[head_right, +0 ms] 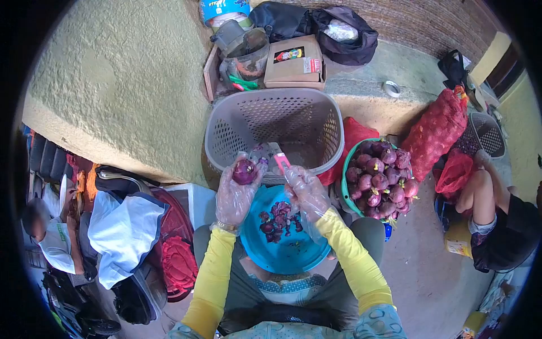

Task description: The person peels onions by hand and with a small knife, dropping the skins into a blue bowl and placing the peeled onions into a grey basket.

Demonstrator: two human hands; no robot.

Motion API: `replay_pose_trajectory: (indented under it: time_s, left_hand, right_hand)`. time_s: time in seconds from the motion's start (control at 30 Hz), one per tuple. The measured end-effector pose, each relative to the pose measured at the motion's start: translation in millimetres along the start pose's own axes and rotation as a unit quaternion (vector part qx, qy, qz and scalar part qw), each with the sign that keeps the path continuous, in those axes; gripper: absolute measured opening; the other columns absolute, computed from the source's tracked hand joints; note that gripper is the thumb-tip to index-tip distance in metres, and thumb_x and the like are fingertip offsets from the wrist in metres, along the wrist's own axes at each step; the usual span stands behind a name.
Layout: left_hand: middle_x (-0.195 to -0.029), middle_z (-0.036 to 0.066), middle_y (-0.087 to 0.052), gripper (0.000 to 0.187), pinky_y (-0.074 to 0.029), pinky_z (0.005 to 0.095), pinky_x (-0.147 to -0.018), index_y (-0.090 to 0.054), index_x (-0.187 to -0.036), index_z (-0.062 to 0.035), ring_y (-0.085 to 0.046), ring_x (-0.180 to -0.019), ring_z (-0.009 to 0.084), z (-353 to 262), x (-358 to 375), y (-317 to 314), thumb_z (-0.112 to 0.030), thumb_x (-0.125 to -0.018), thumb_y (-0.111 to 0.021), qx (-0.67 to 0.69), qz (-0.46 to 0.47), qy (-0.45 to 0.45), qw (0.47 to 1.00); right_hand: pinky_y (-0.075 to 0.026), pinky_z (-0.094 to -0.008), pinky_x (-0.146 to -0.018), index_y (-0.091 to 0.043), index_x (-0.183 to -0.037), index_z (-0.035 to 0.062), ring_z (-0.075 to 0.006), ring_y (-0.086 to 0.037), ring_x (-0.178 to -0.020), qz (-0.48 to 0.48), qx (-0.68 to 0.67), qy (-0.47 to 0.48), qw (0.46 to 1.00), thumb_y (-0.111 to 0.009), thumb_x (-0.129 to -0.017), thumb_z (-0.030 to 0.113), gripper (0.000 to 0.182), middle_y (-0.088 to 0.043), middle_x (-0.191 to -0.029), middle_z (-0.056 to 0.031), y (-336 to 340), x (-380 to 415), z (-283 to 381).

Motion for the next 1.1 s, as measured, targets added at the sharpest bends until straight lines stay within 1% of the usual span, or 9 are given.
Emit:
replay_pose_trajectory:
  time_s: [0.4, 0.47, 0.6, 0.7, 0.77, 0.8, 0.9, 1.0, 1.1]
  left_hand:
    - [-0.128, 0.015, -0.054, 0.045, -0.041, 0.0480, -0.111, -0.050, -0.136, 0.0014, -0.054, -0.121, 0.0284, 1, 10, -17, -0.026, -0.100, -0.056, -0.047, 0.027, 0.008, 0.998]
    - [-0.130, 0.014, -0.054, 0.046, -0.042, 0.0478, -0.111, -0.049, -0.136, 0.0008, -0.054, -0.122, 0.0284, 4, 11, -18, -0.026, -0.100, -0.057, -0.073, 0.034, 0.019, 0.997]
    - [-0.132, 0.014, -0.054, 0.047, -0.042, 0.0476, -0.111, -0.049, -0.138, -0.0020, -0.054, -0.124, 0.0283, 5, 5, -8, -0.029, -0.101, -0.056, -0.135, 0.050, 0.004, 0.990]
    - [-0.130, 0.014, -0.054, 0.046, -0.041, 0.0463, -0.112, -0.048, -0.138, -0.0020, -0.053, -0.125, 0.0286, 9, 7, -9, -0.028, -0.101, -0.056, -0.099, 0.051, 0.021, 0.994]
    - [-0.129, 0.015, -0.055, 0.045, -0.039, 0.0454, -0.114, -0.047, -0.138, -0.0016, -0.052, -0.125, 0.0288, 12, 10, -14, -0.026, -0.101, -0.056, -0.038, 0.039, 0.048, 0.997]
    - [-0.129, 0.014, -0.055, 0.044, -0.040, 0.0442, -0.113, -0.048, -0.137, -0.0022, -0.052, -0.125, 0.0284, 16, 12, -19, -0.027, -0.102, -0.054, -0.032, 0.054, 0.071, 0.996]
    - [-0.129, 0.013, -0.055, 0.042, -0.042, 0.0408, -0.111, -0.049, -0.137, -0.0033, -0.053, -0.125, 0.0276, 26, 14, -23, -0.029, -0.104, -0.051, -0.051, 0.084, 0.100, 0.990]
    - [-0.131, 0.013, -0.055, 0.041, -0.045, 0.0368, -0.106, -0.050, -0.137, -0.0040, -0.053, -0.125, 0.0260, 36, 15, -23, -0.031, -0.106, -0.047, -0.109, 0.094, 0.096, 0.985]
    - [-0.132, 0.012, -0.054, 0.041, -0.048, 0.0334, -0.101, -0.050, -0.137, -0.0039, -0.053, -0.126, 0.0235, 41, 17, -19, -0.031, -0.107, -0.044, -0.117, 0.073, 0.102, 0.985]
  right_hand:
    - [-0.039, -0.0214, -0.054, -0.056, -0.123, 0.0079, -0.0056, -0.045, -0.061, 0.035, -0.032, 0.000, 0.999, -0.052, -0.104, 0.037, 0.035, -0.052, -0.079, 0.0020, -6, -2, -4]
    - [-0.046, -0.0256, -0.065, -0.050, -0.135, 0.0050, -0.0080, -0.051, -0.073, 0.098, -0.042, 0.097, 0.990, -0.051, -0.105, 0.036, 0.043, -0.054, -0.089, -0.0002, -11, -10, 0]
    - [-0.049, -0.0295, -0.074, -0.046, -0.139, 0.0041, -0.0095, -0.051, -0.083, 0.094, -0.029, 0.128, 0.987, -0.050, -0.106, 0.031, 0.043, -0.054, -0.097, -0.0012, -8, -6, 5]
    - [-0.047, -0.0265, -0.068, -0.059, -0.124, 0.0035, -0.0076, -0.056, -0.081, 0.039, 0.048, 0.070, 0.996, -0.063, -0.099, 0.034, 0.039, -0.062, -0.091, -0.0037, 4, -4, 9]
    - [-0.047, -0.0279, -0.066, -0.067, -0.105, 0.0001, -0.0068, -0.055, -0.076, 0.054, 0.360, 0.081, 0.928, -0.071, -0.093, 0.036, 0.038, -0.062, -0.082, -0.0057, -2, -2, 27]
    - [-0.049, -0.0311, -0.065, -0.069, -0.091, -0.0006, -0.0143, -0.062, -0.067, 0.026, 0.366, 0.131, 0.921, -0.075, -0.088, 0.036, 0.038, -0.063, -0.072, -0.0100, -6, 2, 39]
    - [-0.052, -0.0364, -0.066, -0.071, -0.097, 0.0023, -0.0272, -0.068, -0.069, 0.004, 0.425, 0.195, 0.884, -0.078, -0.083, 0.041, 0.041, -0.068, -0.078, -0.0146, -11, 6, 47]
    - [-0.055, -0.0400, -0.070, -0.073, -0.106, 0.0062, -0.0354, -0.069, -0.078, -0.013, 0.519, 0.185, 0.834, -0.079, -0.079, 0.047, 0.049, -0.071, -0.085, -0.0180, -13, 8, 47]
    - [-0.054, -0.0384, -0.069, -0.070, -0.096, 0.0036, -0.0361, -0.069, -0.079, -0.028, 0.440, 0.240, 0.865, -0.082, -0.077, 0.043, 0.046, -0.069, -0.084, -0.0185, -13, 8, 43]
Point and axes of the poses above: each hand's wrist, its own x-axis away from the middle knuckle, its own y-axis out of the back of the hand, z = x × y, the point moved 9 cm from there along -x, towards the middle knuckle
